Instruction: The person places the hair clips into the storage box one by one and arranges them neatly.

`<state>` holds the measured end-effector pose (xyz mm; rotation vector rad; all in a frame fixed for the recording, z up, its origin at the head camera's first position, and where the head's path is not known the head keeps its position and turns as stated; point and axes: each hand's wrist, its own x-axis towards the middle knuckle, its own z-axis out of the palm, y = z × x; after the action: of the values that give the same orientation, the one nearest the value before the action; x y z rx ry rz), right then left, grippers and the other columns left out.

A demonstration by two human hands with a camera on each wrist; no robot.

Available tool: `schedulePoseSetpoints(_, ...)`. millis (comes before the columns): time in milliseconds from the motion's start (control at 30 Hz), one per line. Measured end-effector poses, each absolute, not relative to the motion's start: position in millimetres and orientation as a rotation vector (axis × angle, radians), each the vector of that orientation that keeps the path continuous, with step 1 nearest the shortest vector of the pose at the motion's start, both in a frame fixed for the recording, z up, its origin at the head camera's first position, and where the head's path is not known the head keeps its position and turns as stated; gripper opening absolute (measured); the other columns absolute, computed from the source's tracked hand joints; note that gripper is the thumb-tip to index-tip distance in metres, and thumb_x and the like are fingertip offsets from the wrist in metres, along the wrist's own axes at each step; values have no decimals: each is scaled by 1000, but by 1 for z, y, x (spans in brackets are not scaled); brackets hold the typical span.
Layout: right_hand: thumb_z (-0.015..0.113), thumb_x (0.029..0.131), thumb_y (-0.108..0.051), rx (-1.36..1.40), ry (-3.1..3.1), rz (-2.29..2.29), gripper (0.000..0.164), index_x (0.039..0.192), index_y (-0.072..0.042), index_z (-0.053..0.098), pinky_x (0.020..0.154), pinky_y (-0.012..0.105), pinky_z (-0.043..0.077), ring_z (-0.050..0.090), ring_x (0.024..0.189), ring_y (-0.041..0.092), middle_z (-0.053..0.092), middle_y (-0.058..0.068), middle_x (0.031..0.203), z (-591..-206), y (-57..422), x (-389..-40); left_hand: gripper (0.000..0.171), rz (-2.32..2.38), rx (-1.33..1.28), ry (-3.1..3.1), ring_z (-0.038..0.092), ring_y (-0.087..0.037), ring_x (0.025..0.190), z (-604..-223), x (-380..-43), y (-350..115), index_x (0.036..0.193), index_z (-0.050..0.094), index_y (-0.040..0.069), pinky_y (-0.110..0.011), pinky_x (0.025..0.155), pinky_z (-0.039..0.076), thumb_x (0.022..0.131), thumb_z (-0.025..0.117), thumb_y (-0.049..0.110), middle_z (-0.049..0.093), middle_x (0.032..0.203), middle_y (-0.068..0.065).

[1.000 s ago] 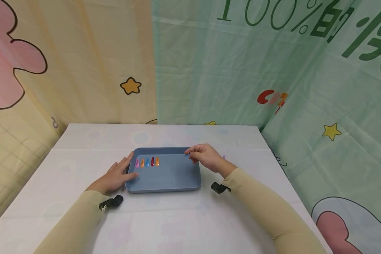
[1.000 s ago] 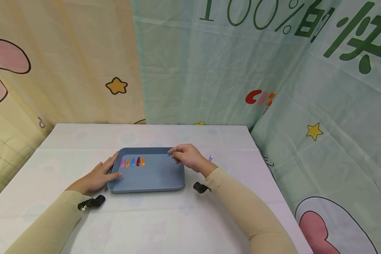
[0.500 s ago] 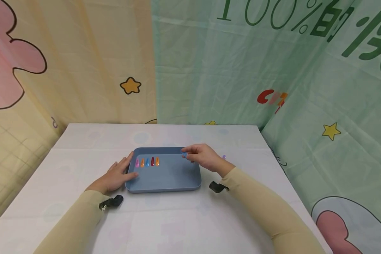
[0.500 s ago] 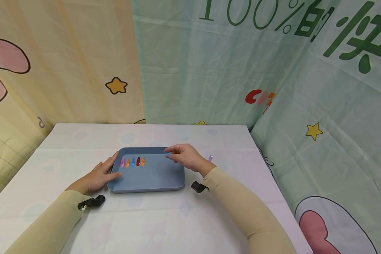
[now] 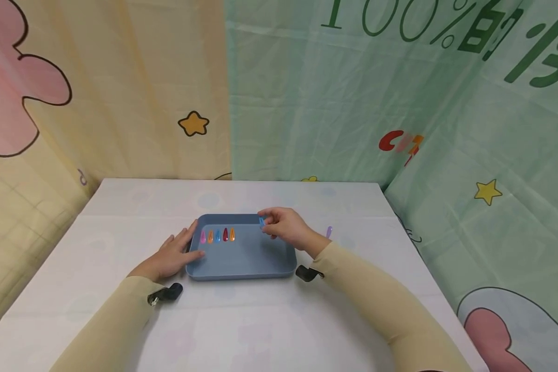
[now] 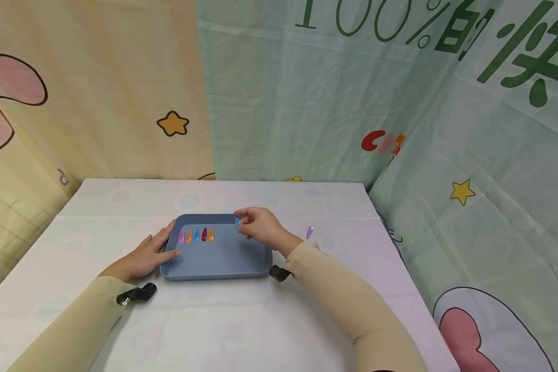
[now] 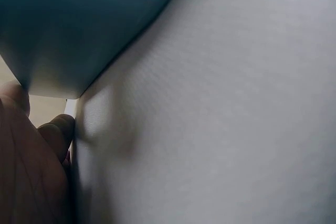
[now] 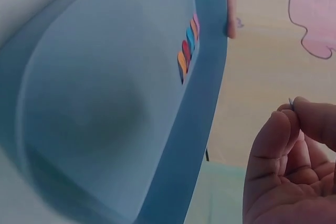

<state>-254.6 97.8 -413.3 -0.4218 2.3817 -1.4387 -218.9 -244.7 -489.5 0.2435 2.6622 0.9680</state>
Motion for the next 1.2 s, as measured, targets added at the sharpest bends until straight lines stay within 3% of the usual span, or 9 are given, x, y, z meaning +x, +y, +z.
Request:
schedulePoseSetpoints(100,71,97,-4,-425,2375,-1450,48,144,0,61,76,28,60,63,73,16,68,3,90,-415,89,-257,103,965,235,2661,-4,-50,162,-490,-220,-245,171,-4,26,-69,128,-11,100,61,61,7,176,-24)
schedulePoseSetpoints(333,72,94,0,-333,2319,-1505,48,141,3,61,71,25,58,60,69,16,63,2,83,-421,68,-263,102,954,266,2670,-3,-49,163,-489,-223,-246,171,-5,24,-67,128,-13,100,60,60,7,176,-23)
schedulePoseSetpoints(633,72,94,1,-248,2327,-1509,44,138,5,64,66,28,56,58,63,15,64,2,76,-433,45,-273,103,957,269,2679,-2,-46,164,-491,-222,-246,170,-6,25,-65,130,-12,100,59,62,9,177,-21)
schedulePoseSetpoints(833,69,94,3,-194,2358,-1441,42,136,3,66,68,28,61,62,64,14,65,1,79,-438,34,-278,105,969,280,2674,-1,-45,164,-491,-221,-246,171,-5,25,-64,131,-11,98,60,65,10,177,-20)
schedulePoseSetpoints(1067,73,92,-1,-135,2475,-1268,42,133,-6,72,59,27,47,55,57,13,62,0,65,-444,24,-284,104,974,279,2666,-1,-50,162,-488,-221,-245,171,-2,22,-66,129,-12,99,63,57,10,175,-25)
schedulePoseSetpoints(1200,77,91,-5,-107,2552,-1163,38,128,-10,75,56,25,47,57,60,12,66,-1,76,-448,17,-286,103,961,271,2675,0,-49,163,-491,-222,-246,171,-1,22,-66,130,-10,99,63,58,11,175,-24)
